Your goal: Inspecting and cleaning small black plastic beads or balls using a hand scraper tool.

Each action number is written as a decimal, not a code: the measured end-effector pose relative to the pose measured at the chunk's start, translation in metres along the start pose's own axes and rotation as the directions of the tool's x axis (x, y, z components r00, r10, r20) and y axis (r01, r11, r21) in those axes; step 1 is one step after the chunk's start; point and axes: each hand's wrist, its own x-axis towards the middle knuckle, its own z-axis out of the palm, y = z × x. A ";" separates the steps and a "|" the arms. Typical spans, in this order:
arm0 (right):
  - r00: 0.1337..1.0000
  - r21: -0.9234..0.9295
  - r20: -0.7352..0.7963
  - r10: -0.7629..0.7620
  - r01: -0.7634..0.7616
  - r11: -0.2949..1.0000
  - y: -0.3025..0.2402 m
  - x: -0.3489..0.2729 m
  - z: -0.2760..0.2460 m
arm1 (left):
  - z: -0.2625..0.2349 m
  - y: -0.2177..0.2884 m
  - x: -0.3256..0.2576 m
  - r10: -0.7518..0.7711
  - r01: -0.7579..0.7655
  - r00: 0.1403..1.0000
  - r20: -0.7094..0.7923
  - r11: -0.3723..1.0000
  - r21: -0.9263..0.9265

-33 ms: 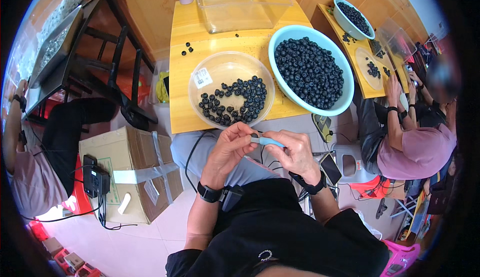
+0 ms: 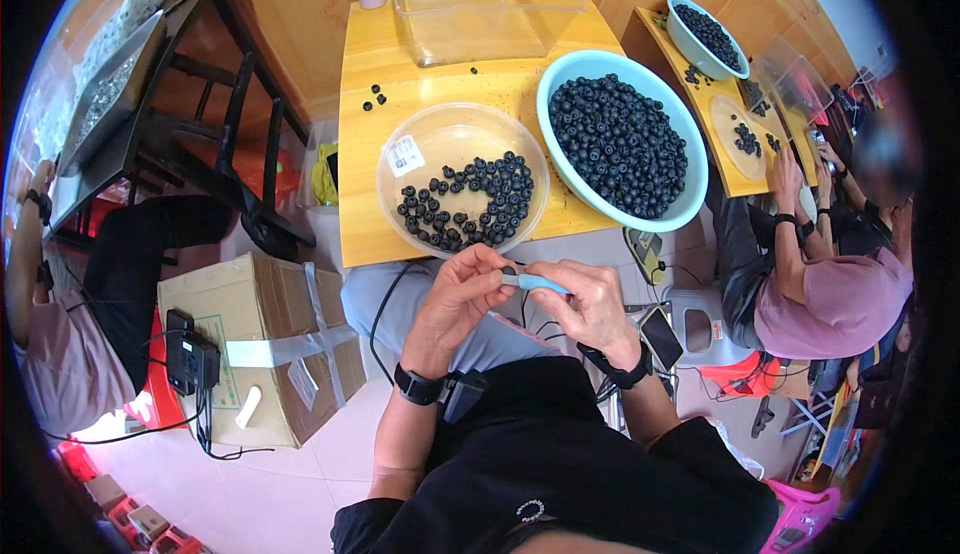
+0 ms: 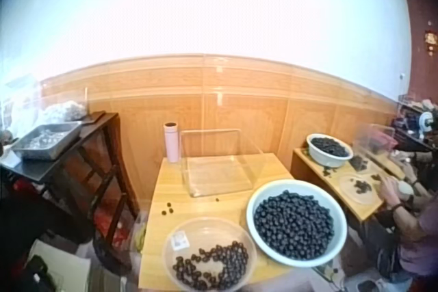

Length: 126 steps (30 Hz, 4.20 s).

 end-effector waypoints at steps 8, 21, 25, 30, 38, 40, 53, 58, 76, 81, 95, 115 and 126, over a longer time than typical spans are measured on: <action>0.993 -0.056 -0.103 0.057 -0.063 0.996 0.029 0.000 0.004 | 0.009 0.002 -0.004 -0.055 0.050 0.995 0.086 0.997 0.064; 0.999 0.530 0.040 0.010 -0.030 0.847 0.010 -0.003 0.014 | 0.005 -0.003 -0.003 -0.174 0.172 0.985 0.014 0.980 0.100; 0.982 0.656 0.127 0.137 -0.186 0.732 0.015 -0.009 0.016 | -0.001 -0.006 -0.001 -0.240 0.234 0.969 0.053 0.967 0.104; 0.960 0.577 0.220 0.173 -0.271 0.770 0.001 -0.004 0.007 | -0.002 -0.008 -0.002 -0.226 0.221 0.971 0.075 0.972 0.075; 0.909 0.457 0.009 0.416 -0.374 0.807 0.014 -0.009 -0.023 | 0.009 0.003 0.002 -0.118 0.127 0.992 -0.053 0.966 0.224; 0.901 0.286 -0.284 0.329 -0.248 0.926 0.029 -0.002 -0.045 | 0.001 0.013 0.004 -0.015 0.060 0.992 -0.123 0.927 0.371; 0.769 0.004 -0.610 0.190 -0.237 0.971 0.076 -0.004 -0.057 | -0.029 0.037 0.057 0.490 0.093 0.863 0.120 -0.388 0.917; 0.846 -0.051 -0.498 0.189 -0.246 0.968 0.058 -0.006 -0.041 | -0.032 0.035 0.061 0.391 0.021 0.906 0.163 -0.426 0.905; 0.993 0.121 -0.078 0.089 -0.079 0.989 0.010 0.002 -0.003 | 0.003 0.033 0.007 0.019 -0.010 0.997 -0.079 0.993 0.116; 0.998 0.062 -0.053 0.037 -0.034 0.998 0.006 0.003 0.005 | -0.007 0.014 0.006 0.008 -0.011 0.996 -0.085 0.999 -0.031; 0.992 -0.005 -0.116 -0.059 0.058 0.998 0.004 0.006 0.012 | -0.004 0.004 0.006 -0.011 0.007 0.999 -0.046 0.997 -0.073; 0.988 -0.055 -0.133 -0.080 0.073 0.996 0.022 0.009 0.019 | -0.008 0.008 0.004 -0.067 0.074 0.995 0.077 0.994 -0.086; 0.974 0.212 -0.102 0.204 -0.179 0.961 0.016 0.010 0.002 | 0.007 0.000 -0.002 -0.067 0.066 0.997 -0.043 0.997 -0.032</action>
